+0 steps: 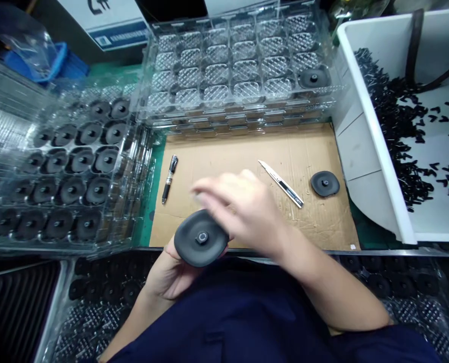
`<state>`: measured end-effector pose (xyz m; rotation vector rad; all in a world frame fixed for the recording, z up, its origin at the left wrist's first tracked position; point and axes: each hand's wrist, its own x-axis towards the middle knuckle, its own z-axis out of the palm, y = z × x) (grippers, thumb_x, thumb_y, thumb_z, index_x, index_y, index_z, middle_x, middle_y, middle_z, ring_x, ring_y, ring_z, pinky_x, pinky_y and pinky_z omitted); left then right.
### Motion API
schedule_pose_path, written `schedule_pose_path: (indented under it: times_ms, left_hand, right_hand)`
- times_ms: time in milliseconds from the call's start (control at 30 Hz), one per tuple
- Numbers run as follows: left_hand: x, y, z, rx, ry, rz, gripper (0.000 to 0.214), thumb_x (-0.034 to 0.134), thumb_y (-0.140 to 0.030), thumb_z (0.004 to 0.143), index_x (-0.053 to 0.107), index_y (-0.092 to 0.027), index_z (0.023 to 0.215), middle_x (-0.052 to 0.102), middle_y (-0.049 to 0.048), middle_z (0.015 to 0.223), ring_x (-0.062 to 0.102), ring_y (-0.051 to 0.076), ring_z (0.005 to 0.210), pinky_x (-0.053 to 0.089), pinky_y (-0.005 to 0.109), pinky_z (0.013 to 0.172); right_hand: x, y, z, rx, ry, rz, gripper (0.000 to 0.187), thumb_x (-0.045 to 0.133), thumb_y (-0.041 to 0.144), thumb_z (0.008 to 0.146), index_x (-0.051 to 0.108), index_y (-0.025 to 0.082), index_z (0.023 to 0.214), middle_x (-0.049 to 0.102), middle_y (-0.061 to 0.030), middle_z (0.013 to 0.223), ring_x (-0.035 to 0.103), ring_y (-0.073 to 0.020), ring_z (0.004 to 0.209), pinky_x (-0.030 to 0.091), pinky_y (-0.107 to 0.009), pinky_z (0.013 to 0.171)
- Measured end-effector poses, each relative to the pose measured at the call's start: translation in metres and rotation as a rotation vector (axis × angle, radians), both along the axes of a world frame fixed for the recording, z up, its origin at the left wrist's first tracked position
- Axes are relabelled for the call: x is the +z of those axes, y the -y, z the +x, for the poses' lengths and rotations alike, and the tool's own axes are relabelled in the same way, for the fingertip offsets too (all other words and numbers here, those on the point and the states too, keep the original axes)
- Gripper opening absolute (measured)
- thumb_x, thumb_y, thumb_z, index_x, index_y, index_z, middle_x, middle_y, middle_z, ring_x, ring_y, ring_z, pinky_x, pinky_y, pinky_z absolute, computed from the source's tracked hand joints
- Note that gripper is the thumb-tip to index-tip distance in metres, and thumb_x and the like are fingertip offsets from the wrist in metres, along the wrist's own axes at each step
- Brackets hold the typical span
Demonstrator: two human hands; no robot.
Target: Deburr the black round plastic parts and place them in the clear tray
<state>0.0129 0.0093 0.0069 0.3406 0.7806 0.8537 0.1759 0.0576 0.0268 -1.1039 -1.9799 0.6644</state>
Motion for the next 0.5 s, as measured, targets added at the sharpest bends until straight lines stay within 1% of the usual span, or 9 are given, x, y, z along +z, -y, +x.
schedule_pose_path:
  times_ms: [67,100,200,267,300,367,433,467,500]
  left_hand:
    - [0.002,0.000,-0.004,-0.012,0.103,-0.022,0.050,0.076,-0.038,0.066,0.061,-0.025,0.112,0.065,0.0049,0.112,0.065,0.026,0.097,0.055,0.031,0.081]
    - [0.002,-0.001,-0.006,-0.012,0.148,-0.035,0.051,0.076,-0.040,0.066,0.061,-0.026,0.113,0.064,0.0047,0.115,0.064,0.026,0.098,0.055,0.031,0.082]
    - [0.000,-0.004,-0.009,0.004,0.186,-0.072,0.049,0.074,-0.040,0.067,0.061,-0.027,0.112,0.063,0.0042,0.115,0.065,0.024,0.097,0.055,0.031,0.080]
    - [-0.003,-0.006,-0.009,0.009,0.160,-0.085,0.049,0.075,-0.041,0.066,0.061,-0.027,0.112,0.063,0.0043,0.115,0.064,0.024,0.098,0.055,0.031,0.081]
    - [-0.004,-0.006,-0.009,0.008,0.149,-0.081,0.050,0.075,-0.041,0.066,0.061,-0.027,0.112,0.063,0.0046,0.116,0.064,0.025,0.099,0.054,0.031,0.081]
    - [-0.005,-0.008,-0.006,0.006,0.134,-0.056,0.053,0.074,-0.042,0.065,0.060,-0.027,0.114,0.061,0.0053,0.119,0.062,0.025,0.102,0.053,0.032,0.084]
    - [-0.006,-0.008,-0.004,0.024,0.112,-0.028,0.054,0.073,-0.043,0.067,0.058,-0.027,0.117,0.059,0.0056,0.122,0.062,0.026,0.102,0.053,0.032,0.085]
    - [-0.006,-0.009,-0.003,0.043,0.091,-0.021,0.053,0.072,-0.042,0.069,0.057,-0.028,0.118,0.059,0.0052,0.123,0.062,0.024,0.102,0.053,0.031,0.085]
    - [-0.006,-0.009,-0.002,0.062,0.066,-0.021,0.051,0.071,-0.040,0.072,0.056,-0.028,0.119,0.059,0.0047,0.123,0.062,0.022,0.102,0.053,0.029,0.085]
  right_hand:
    - [-0.026,0.000,0.011,-0.194,-0.022,-0.230,0.021,0.046,0.022,0.090,0.064,0.020,0.100,0.068,-0.0003,0.091,0.058,-0.0111,0.071,0.042,-0.028,0.070]
    - [-0.041,0.003,0.015,-0.241,-0.019,-0.331,0.022,0.045,0.023,0.090,0.064,0.020,0.101,0.067,-0.0010,0.092,0.058,-0.0120,0.072,0.043,-0.027,0.069]
    - [-0.083,0.024,0.019,-0.208,0.010,-0.499,0.024,0.043,0.023,0.089,0.064,0.018,0.101,0.067,-0.0042,0.094,0.061,-0.0156,0.078,0.045,-0.029,0.069]
    - [-0.096,0.036,0.018,-0.169,0.009,-0.532,0.022,0.045,0.022,0.088,0.064,0.018,0.098,0.068,-0.0044,0.092,0.061,-0.0165,0.079,0.047,-0.029,0.069]
    - [-0.095,0.039,0.018,-0.171,0.006,-0.542,0.021,0.045,0.022,0.088,0.063,0.018,0.097,0.068,-0.0040,0.090,0.061,-0.0162,0.078,0.047,-0.028,0.068]
    - [-0.078,0.038,0.017,-0.244,-0.016,-0.513,0.021,0.045,0.023,0.089,0.061,0.019,0.101,0.067,-0.0032,0.091,0.060,-0.0147,0.074,0.046,-0.027,0.065]
    - [-0.048,0.033,0.012,-0.359,-0.059,-0.365,0.020,0.047,0.024,0.090,0.059,0.020,0.105,0.065,-0.0029,0.094,0.058,-0.0140,0.074,0.045,-0.027,0.066]
    - [-0.031,0.031,0.008,-0.387,-0.085,-0.240,0.021,0.048,0.023,0.089,0.059,0.021,0.106,0.065,-0.0032,0.097,0.058,-0.0146,0.079,0.045,-0.028,0.069]
    - [-0.016,0.029,0.003,-0.366,-0.095,-0.119,0.022,0.049,0.020,0.088,0.059,0.020,0.108,0.064,-0.0040,0.100,0.058,-0.0159,0.085,0.045,-0.030,0.075]
